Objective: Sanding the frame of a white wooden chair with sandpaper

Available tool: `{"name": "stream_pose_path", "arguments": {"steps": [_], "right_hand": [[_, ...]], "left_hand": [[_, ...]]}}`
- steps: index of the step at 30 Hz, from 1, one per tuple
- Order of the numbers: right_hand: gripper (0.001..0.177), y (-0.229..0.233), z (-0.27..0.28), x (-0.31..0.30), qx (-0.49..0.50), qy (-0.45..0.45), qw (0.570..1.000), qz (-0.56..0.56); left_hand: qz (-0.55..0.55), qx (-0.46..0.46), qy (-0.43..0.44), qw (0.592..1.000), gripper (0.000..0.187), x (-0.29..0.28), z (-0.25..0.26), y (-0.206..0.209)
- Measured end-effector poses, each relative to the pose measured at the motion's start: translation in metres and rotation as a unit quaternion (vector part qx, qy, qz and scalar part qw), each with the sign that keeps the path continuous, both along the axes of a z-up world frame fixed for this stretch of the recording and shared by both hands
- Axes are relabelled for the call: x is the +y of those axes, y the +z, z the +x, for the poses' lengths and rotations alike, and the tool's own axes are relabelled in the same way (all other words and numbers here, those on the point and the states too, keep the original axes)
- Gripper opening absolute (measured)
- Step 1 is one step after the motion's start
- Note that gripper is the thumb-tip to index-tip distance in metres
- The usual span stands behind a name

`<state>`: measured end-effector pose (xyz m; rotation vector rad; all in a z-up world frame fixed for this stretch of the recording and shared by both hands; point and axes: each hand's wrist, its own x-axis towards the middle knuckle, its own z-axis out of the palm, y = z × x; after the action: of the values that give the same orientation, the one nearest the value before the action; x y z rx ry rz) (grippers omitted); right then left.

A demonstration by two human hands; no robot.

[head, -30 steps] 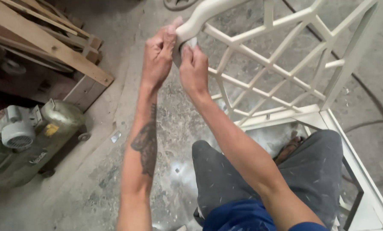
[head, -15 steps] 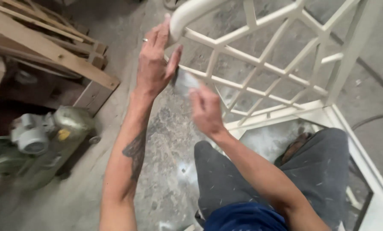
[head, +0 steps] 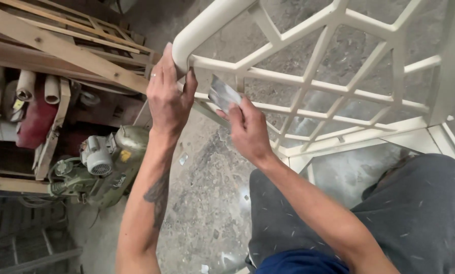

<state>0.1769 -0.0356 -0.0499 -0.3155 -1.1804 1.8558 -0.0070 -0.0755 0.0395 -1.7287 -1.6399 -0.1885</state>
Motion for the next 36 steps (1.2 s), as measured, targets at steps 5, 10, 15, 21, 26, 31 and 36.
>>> {"name": "stream_pose_path", "arguments": {"steps": [5,10,15,21,26,31,36], "right_hand": [[0.038,0.034,-0.016,-0.003,-0.028,0.057,0.997,-0.048],[0.016,0.049,-0.061,-0.003,0.023,-0.023,0.998,-0.050],[0.027,0.039,-0.091,-0.003,-0.066,-0.160,0.984,0.054],[0.035,0.010,-0.110,0.006,-0.071,-0.200,0.975,0.069],[0.037,0.010,-0.094,0.006,-0.044,-0.169,0.982,0.068],[0.022,0.024,-0.100,0.013,-0.006,-0.207,0.977,0.054],[0.027,0.028,-0.093,0.005,0.070,-0.186,0.980,0.018]], "left_hand": [[-0.003,-0.049,-0.043,0.998,0.042,-0.005,0.000,0.005],[-0.079,-0.228,-0.090,0.966,0.064,-0.027,-0.010,0.011],[-0.034,-0.374,-0.084,0.923,0.055,-0.025,-0.014,-0.001],[0.016,-0.411,-0.147,0.900,0.052,-0.013,-0.017,-0.011],[0.022,-0.460,-0.116,0.880,0.054,-0.012,-0.005,-0.010],[0.039,-0.474,-0.103,0.874,0.054,0.000,-0.006,-0.008],[0.047,-0.478,-0.116,0.870,0.055,0.003,-0.006,-0.021]]}}
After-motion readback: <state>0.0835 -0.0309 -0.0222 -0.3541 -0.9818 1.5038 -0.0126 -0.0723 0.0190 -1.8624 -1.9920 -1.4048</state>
